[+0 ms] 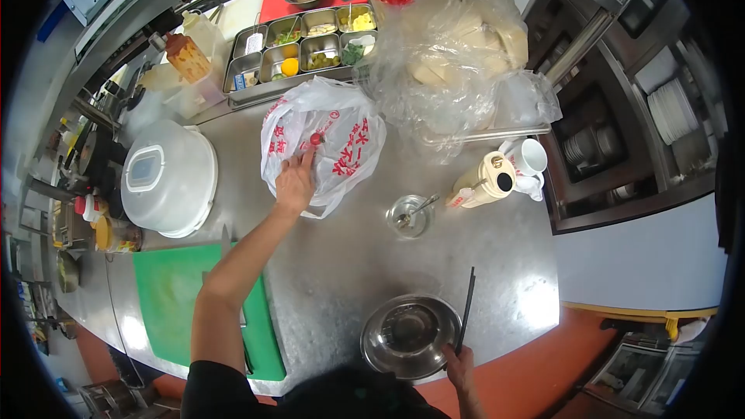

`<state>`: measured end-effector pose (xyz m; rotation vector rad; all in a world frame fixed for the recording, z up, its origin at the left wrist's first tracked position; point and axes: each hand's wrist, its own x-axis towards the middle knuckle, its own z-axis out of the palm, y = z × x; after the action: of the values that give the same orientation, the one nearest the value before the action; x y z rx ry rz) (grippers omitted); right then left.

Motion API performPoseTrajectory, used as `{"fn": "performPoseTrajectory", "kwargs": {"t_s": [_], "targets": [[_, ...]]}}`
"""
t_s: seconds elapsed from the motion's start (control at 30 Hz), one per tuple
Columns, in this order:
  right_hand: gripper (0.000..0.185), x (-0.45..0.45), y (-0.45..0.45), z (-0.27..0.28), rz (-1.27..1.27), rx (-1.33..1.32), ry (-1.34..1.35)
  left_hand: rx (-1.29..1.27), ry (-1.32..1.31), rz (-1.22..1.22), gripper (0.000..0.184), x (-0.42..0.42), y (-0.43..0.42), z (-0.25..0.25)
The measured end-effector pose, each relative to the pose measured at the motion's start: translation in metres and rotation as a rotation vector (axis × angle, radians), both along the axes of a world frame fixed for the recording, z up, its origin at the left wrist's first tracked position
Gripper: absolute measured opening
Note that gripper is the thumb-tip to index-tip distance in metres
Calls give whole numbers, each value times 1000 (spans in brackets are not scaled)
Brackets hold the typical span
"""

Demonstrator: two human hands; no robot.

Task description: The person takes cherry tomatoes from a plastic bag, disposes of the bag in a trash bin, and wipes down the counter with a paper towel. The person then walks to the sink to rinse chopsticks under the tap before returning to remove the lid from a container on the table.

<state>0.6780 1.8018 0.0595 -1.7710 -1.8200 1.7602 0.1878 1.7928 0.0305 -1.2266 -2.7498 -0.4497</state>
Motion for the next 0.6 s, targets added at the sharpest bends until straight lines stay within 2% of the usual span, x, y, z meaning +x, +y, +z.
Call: {"fn": "performPoseTrajectory", "kwargs": {"t_s": [0.17,0.33,0.4,0.6], "targets": [[30,9,-2,-14,-10,-6,21,-46,-70,40,40,-22,17,-8],[28,-9,-8,13,-41,-9,27,-33,-126,2,29,-18,17,-2],[27,-12,-8,17,8,-10,35,78,-90,-131,28,-13,8,0],[25,-49,0,34,188,67,28,253,-70,-241,24,-4,-6,12]]}}
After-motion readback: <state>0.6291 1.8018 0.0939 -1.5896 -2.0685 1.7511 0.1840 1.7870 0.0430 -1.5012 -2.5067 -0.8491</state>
